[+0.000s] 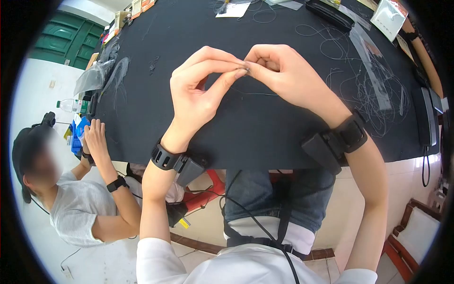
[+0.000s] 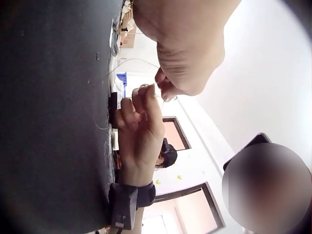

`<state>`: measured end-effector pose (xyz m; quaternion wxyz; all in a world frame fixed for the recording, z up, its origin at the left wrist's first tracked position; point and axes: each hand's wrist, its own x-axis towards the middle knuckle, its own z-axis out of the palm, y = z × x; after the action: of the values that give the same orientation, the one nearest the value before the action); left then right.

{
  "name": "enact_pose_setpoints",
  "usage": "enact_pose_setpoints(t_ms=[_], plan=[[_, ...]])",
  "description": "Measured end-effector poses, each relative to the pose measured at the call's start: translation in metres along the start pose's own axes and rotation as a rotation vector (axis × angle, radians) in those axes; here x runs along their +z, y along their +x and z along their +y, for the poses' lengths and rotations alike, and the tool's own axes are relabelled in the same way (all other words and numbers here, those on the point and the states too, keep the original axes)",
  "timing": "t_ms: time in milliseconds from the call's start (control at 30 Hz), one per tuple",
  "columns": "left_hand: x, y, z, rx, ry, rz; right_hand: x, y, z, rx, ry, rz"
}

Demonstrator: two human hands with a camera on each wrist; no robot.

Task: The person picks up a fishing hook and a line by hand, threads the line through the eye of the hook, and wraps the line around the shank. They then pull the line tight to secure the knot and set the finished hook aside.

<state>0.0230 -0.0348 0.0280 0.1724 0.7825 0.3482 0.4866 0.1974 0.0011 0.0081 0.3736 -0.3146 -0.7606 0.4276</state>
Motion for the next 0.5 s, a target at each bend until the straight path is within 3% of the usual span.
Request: enact_pose_setpoints(t_ms=[167, 500], plan=[[0.001, 0.001, -0.007, -0.057, 0.048, 0.123, 0.002, -0.004, -0.015, 0.017, -0.014, -0.007], [0.002, 0.003, -0.005, 0.039, 0.168, -0.036, -0.003, -0.003, -0.013, -0.096, 0.089, 0.051]])
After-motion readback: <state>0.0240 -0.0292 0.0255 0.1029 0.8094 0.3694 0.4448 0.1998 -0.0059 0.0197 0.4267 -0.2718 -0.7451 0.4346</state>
